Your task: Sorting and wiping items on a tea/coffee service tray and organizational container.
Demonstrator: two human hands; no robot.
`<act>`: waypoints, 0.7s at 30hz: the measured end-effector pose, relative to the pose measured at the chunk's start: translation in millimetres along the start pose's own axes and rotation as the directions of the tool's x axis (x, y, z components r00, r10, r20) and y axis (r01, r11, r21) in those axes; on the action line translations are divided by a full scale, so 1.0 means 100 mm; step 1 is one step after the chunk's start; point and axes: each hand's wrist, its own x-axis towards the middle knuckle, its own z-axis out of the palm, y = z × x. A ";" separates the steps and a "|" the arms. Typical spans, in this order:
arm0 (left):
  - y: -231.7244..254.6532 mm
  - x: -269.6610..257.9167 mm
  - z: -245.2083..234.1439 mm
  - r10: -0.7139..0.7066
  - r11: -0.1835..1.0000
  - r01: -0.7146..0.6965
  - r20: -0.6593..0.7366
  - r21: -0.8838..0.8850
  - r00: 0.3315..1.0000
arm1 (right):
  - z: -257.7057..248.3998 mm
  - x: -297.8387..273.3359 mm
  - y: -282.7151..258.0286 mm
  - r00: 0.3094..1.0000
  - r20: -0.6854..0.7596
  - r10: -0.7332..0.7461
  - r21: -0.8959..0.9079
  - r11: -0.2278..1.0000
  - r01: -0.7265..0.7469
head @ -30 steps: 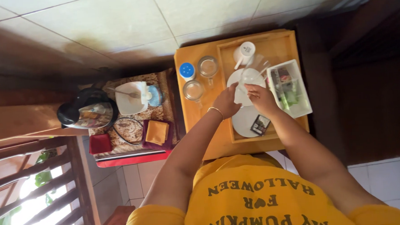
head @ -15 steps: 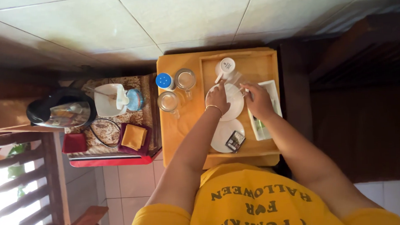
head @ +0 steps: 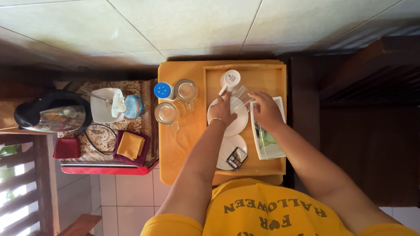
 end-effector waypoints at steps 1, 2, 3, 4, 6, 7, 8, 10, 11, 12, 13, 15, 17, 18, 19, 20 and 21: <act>-0.01 0.00 0.00 -0.001 1.000 0.001 -0.001 0.000 1.000 | -0.01 0.01 0.00 1.000 0.000 -0.001 0.001 1.000 0.001; -0.02 0.00 0.01 -0.003 1.000 0.003 0.009 -0.017 1.000 | -0.02 0.01 0.00 1.000 -0.003 -0.012 0.018 1.000 0.012; -0.03 -0.01 0.01 -0.006 0.999 0.007 0.019 -0.034 1.000 | -0.03 0.01 -0.01 1.000 -0.004 -0.023 0.036 0.999 0.023; -0.02 -0.04 -0.04 -0.007 0.999 0.008 0.017 -0.034 1.000 | -0.05 0.02 -0.04 1.000 -0.004 -0.025 0.036 0.999 0.025; -0.01 -0.11 -0.13 -0.025 0.996 0.028 0.042 -0.088 0.999 | -0.08 0.02 -0.09 0.994 0.048 0.097 0.098 0.990 -0.102; -0.02 -0.13 -0.11 -0.029 0.996 0.032 0.043 -0.089 0.999 | -0.08 0.01 -0.07 0.994 0.052 0.096 0.099 0.990 -0.101; -0.04 -0.15 -0.10 -0.036 0.994 0.040 0.041 -0.101 0.999 | -0.07 0.00 -0.06 0.996 0.039 0.082 0.084 0.993 -0.085; -0.08 -0.18 -0.08 -0.045 0.992 0.048 0.033 -0.113 0.998 | -0.04 0.01 -0.02 0.998 0.026 0.061 0.070 0.996 -0.062; -0.10 -0.21 -0.07 -0.030 0.987 0.031 0.010 -0.160 1.000 | -0.03 0.00 -0.01 0.999 0.011 0.051 0.069 0.996 -0.051; -0.13 -0.23 -0.06 -0.016 0.978 0.012 -0.015 -0.207 1.000 | -0.01 0.00 0.00 0.999 -0.004 0.041 0.069 0.997 -0.040; -0.12 -0.29 -0.09 -0.020 0.978 0.017 -0.015 -0.207 1.000 | -0.02 -0.01 -0.03 0.999 -0.001 0.038 0.071 0.997 -0.038; -0.11 -0.38 -0.15 -0.020 0.960 0.001 -0.066 -0.279 0.998 | -0.05 0.00 -0.11 0.998 0.018 0.054 0.093 0.994 -0.055; -0.15 -0.45 -0.17 -0.025 0.952 0.000 -0.079 -0.306 0.997 | 0.02 -0.03 -0.09 1.000 -0.018 -0.005 0.062 0.998 0.007; -0.16 -0.49 -0.17 -0.028 0.943 -0.003 -0.091 -0.332 0.995 | 0.05 -0.06 -0.08 0.997 -0.053 -0.064 0.029 0.997 0.066; -0.19 -0.52 -0.15 -0.032 0.943 0.000 -0.091 -0.334 0.995 | 0.07 -0.08 -0.10 0.997 -0.050 -0.066 0.029 0.997 0.067; -0.22 -0.55 -0.12 -0.019 0.907 -0.032 -0.118 -0.419 0.993 | 0.10 -0.10 -0.13 0.995 -0.089 -0.046 0.085 0.995 0.054; -0.25 -0.57 -0.11 -0.008 0.865 -0.069 -0.151 -0.498 0.988 | 0.12 -0.11 -0.16 0.991 -0.129 -0.027 0.142 0.989 0.045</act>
